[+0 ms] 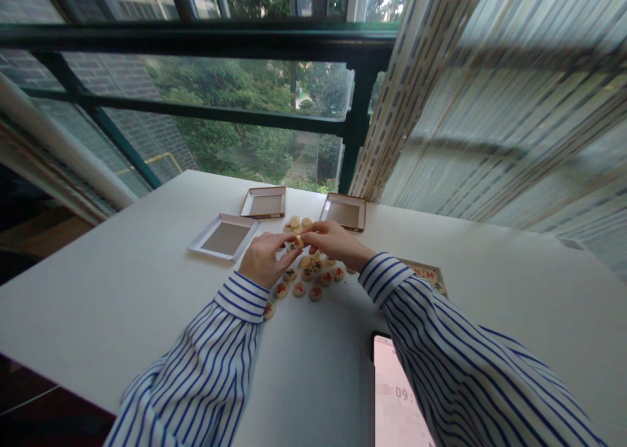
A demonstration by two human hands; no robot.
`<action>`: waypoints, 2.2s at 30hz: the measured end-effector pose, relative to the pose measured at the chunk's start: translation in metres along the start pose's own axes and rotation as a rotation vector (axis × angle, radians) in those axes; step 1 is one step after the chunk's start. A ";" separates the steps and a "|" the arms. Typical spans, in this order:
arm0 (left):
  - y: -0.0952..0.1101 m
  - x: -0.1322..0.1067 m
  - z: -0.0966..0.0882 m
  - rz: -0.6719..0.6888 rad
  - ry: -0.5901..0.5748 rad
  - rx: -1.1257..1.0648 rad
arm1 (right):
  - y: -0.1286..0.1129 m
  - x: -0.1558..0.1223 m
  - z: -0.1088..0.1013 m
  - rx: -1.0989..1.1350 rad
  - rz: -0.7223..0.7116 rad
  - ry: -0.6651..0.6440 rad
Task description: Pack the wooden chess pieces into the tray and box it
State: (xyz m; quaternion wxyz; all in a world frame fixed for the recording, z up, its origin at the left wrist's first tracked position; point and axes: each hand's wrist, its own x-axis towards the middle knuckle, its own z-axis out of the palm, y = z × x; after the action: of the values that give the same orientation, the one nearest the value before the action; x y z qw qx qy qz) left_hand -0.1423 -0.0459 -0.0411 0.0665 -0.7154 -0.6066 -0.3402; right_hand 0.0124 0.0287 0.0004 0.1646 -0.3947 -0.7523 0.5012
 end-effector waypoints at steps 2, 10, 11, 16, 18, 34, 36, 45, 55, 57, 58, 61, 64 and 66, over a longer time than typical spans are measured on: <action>0.001 0.000 0.000 -0.003 -0.012 -0.007 | 0.000 0.000 0.000 -0.025 0.019 -0.001; 0.005 0.001 -0.002 -0.024 -0.017 -0.020 | -0.001 -0.002 0.000 -0.062 0.001 0.018; 0.005 0.001 -0.002 -0.023 -0.013 -0.017 | -0.002 -0.003 0.000 -0.056 -0.007 0.023; 0.005 0.001 -0.002 -0.012 0.030 -0.004 | -0.003 -0.003 0.000 0.005 -0.077 0.034; 0.004 0.000 -0.002 -0.006 0.036 -0.007 | -0.002 -0.002 0.000 -0.001 -0.087 0.040; -0.007 0.002 -0.005 -0.066 0.068 0.044 | 0.013 0.010 -0.004 -0.288 -0.119 0.140; -0.010 0.002 -0.005 -0.108 0.088 0.085 | 0.015 0.011 -0.004 -0.409 -0.135 0.154; -0.014 0.002 -0.007 -0.208 0.088 0.147 | 0.011 0.015 0.004 -0.759 -0.145 0.142; -0.011 0.001 -0.004 -0.185 0.005 0.126 | 0.013 0.017 0.009 -0.825 -0.131 0.113; -0.010 0.001 -0.004 -0.196 -0.005 0.136 | 0.013 0.018 0.010 -0.830 -0.135 0.106; -0.009 0.001 -0.004 -0.200 -0.010 0.140 | 0.013 0.018 0.011 -0.834 -0.139 0.102; -0.008 0.001 -0.004 -0.198 -0.026 0.134 | 0.013 0.018 0.012 -0.849 -0.151 0.089; -0.009 0.001 -0.004 -0.183 -0.041 0.116 | 0.011 0.017 0.012 -0.858 -0.149 0.084; -0.009 0.001 -0.004 -0.181 -0.051 0.111 | 0.010 0.017 0.013 -0.865 -0.144 0.085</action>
State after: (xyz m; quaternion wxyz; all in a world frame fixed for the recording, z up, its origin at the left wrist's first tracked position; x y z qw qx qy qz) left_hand -0.1523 -0.0448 -0.0410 0.0595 -0.6612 -0.6884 -0.2922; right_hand -0.0020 0.0357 -0.0169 0.0497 -0.3941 -0.9110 0.1108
